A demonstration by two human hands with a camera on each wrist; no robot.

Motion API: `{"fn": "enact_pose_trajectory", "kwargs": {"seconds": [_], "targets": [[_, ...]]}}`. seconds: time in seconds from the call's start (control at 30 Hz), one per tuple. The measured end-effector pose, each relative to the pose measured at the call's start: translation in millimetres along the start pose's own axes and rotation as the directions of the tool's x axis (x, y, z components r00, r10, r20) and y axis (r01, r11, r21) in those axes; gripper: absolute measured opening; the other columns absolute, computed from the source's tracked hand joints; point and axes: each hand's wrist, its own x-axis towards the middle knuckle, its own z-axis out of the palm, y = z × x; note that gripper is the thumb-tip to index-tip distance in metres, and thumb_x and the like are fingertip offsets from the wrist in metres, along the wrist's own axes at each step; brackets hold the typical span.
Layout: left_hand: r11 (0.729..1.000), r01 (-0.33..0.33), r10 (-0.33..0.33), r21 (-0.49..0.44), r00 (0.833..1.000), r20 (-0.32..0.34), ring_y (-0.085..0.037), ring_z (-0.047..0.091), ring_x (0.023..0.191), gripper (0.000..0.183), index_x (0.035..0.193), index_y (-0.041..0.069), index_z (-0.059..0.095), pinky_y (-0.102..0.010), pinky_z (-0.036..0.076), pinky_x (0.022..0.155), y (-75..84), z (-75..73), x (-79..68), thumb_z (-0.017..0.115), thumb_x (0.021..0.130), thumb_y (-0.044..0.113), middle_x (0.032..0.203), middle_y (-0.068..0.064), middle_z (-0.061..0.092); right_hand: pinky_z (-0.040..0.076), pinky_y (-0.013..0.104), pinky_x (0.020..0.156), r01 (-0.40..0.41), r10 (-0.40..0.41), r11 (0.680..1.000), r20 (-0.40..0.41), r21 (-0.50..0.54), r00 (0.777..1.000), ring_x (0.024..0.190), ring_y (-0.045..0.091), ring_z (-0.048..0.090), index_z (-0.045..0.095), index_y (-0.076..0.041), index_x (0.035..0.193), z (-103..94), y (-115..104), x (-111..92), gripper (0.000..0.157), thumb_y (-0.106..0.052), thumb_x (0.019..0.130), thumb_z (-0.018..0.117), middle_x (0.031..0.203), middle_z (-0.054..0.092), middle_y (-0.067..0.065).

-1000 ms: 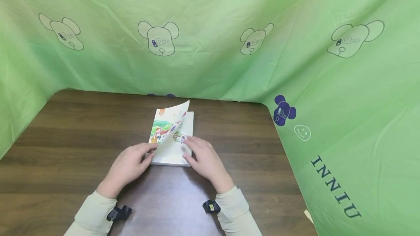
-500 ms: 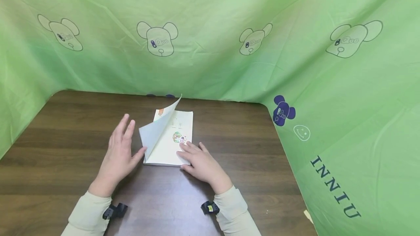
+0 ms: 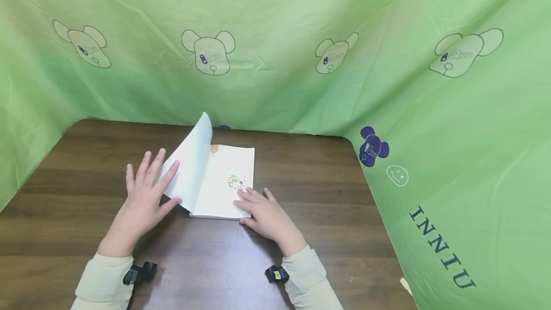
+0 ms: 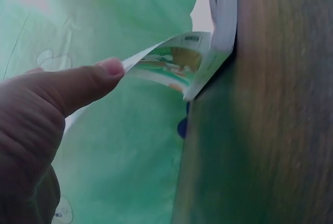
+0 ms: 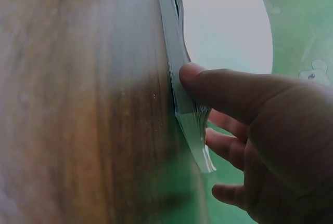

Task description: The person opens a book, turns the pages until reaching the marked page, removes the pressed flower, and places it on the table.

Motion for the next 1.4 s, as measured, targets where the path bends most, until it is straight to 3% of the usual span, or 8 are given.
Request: {"fn": "enact_pose_trajectory", "kwargs": {"seconds": [0.2, 0.37, 0.53, 0.7, 0.9, 1.03, 1.23, 1.4], "targets": [[0.995, 0.086, -0.078, -0.047, 0.985, 0.151, -0.047, 0.006, 0.156, 0.091, 0.158, 0.021, 0.041, -0.083, 0.003, 0.11, -3.3, -0.8, -1.6, 0.088, 0.08, 0.017, 0.173, -0.01, 0.007, 0.022, 0.066, 0.12, -0.03, 0.03, 1.0, -0.005, 0.001, 1.0, 0.15, 0.022, 0.04, 0.064, -0.021, 0.141, -4.1, -0.7, -3.3, 0.047, -0.037, 0.098, 0.07, 0.159, 0.047, -0.001], [0.98, 0.179, -0.147, -0.086, 0.945, 0.292, -0.048, -0.008, 0.156, 0.073, 0.155, 0.021, 0.046, -0.083, -0.002, 0.11, -3.1, 5.8, -2.0, 0.077, 0.089, 0.014, 0.174, -0.01, -0.001, 0.023, 0.067, 0.119, -0.047, 0.047, 0.999, -0.024, 0.023, 0.999, 0.147, 0.023, 0.044, 0.068, -0.019, 0.136, -9.6, 0.4, -6.1, 0.044, -0.033, 0.095, 0.074, 0.155, 0.052, -0.001], [0.965, 0.252, -0.202, -0.079, 0.897, 0.394, -0.056, -0.016, 0.151, 0.065, 0.156, 0.02, 0.046, -0.083, -0.006, 0.11, 0.1, 11.7, -5.9, 0.068, 0.094, 0.019, 0.172, -0.019, 0.002, 0.022, 0.066, 0.12, -0.057, 0.057, 0.998, -0.017, 0.026, 0.998, 0.148, 0.022, 0.042, 0.069, -0.02, 0.136, -11.1, 4.0, -9.0, 0.044, -0.032, 0.094, 0.075, 0.156, 0.051, -0.002], [0.961, 0.269, -0.212, -0.07, 0.871, 0.444, -0.059, -0.008, 0.151, 0.063, 0.156, 0.02, 0.046, -0.083, -0.005, 0.109, 6.7, 17.1, -9.3, 0.06, 0.095, 0.017, 0.17, -0.024, 0.009, 0.023, 0.067, 0.119, -0.054, 0.054, 0.998, -0.021, 0.024, 0.998, 0.148, 0.023, 0.043, 0.069, -0.018, 0.135, -11.6, 5.2, -10.1, 0.046, -0.033, 0.092, 0.077, 0.155, 0.052, 0.0], [0.967, 0.239, -0.162, -0.089, 0.844, 0.512, -0.049, 0.007, 0.156, 0.059, 0.154, 0.017, 0.05, -0.081, 0.001, 0.112, 16.2, 23.7, -11.0, 0.056, 0.095, 0.016, 0.169, -0.014, 0.022, 0.024, 0.068, 0.118, -0.05, 0.051, 0.999, -0.018, 0.012, 0.999, 0.148, 0.024, 0.043, 0.069, -0.018, 0.135, -11.2, 4.0, -9.6, 0.05, -0.036, 0.09, 0.079, 0.155, 0.052, 0.0], [0.959, 0.26, -0.161, -0.11, 0.824, 0.543, -0.047, 0.015, 0.155, 0.056, 0.153, 0.013, 0.05, -0.079, 0.006, 0.115, 20.6, 24.8, -10.8, 0.058, 0.098, 0.02, 0.167, -0.013, 0.031, 0.027, 0.067, 0.117, -0.056, 0.055, 0.998, -0.029, -0.029, 0.998, 0.146, 0.023, 0.046, 0.071, -0.019, 0.133, -10.1, 3.7, -8.7, 0.048, -0.039, 0.089, 0.079, 0.153, 0.054, -0.001], [0.962, 0.262, -0.181, -0.078, 0.825, 0.535, -0.05, 0.022, 0.152, 0.061, 0.15, 0.011, 0.053, -0.078, 0.014, 0.114, 27.9, 24.4, -8.5, 0.065, 0.099, 0.043, 0.164, -0.016, 0.036, 0.031, 0.065, 0.116, -0.053, 0.049, 0.995, -0.045, -0.083, 0.998, 0.142, 0.023, 0.051, 0.074, -0.019, 0.128, -8.1, 4.4, -7.4, 0.044, -0.039, 0.089, 0.079, 0.15, 0.058, -0.001], [0.964, 0.261, -0.205, -0.045, 0.844, 0.497, -0.051, 0.025, 0.151, 0.062, 0.145, 0.007, 0.057, -0.078, 0.018, 0.114, 34.9, 24.7, -7.4, 0.069, 0.096, 0.043, 0.161, -0.02, 0.04, 0.031, 0.066, 0.116, -0.032, 0.028, 0.996, -0.046, -0.088, 0.999, 0.141, 0.024, 0.051, 0.074, -0.018, 0.127, -7.5, 4.2, -6.4, 0.041, -0.038, 0.091, 0.077, 0.149, 0.059, 0.001]]}}
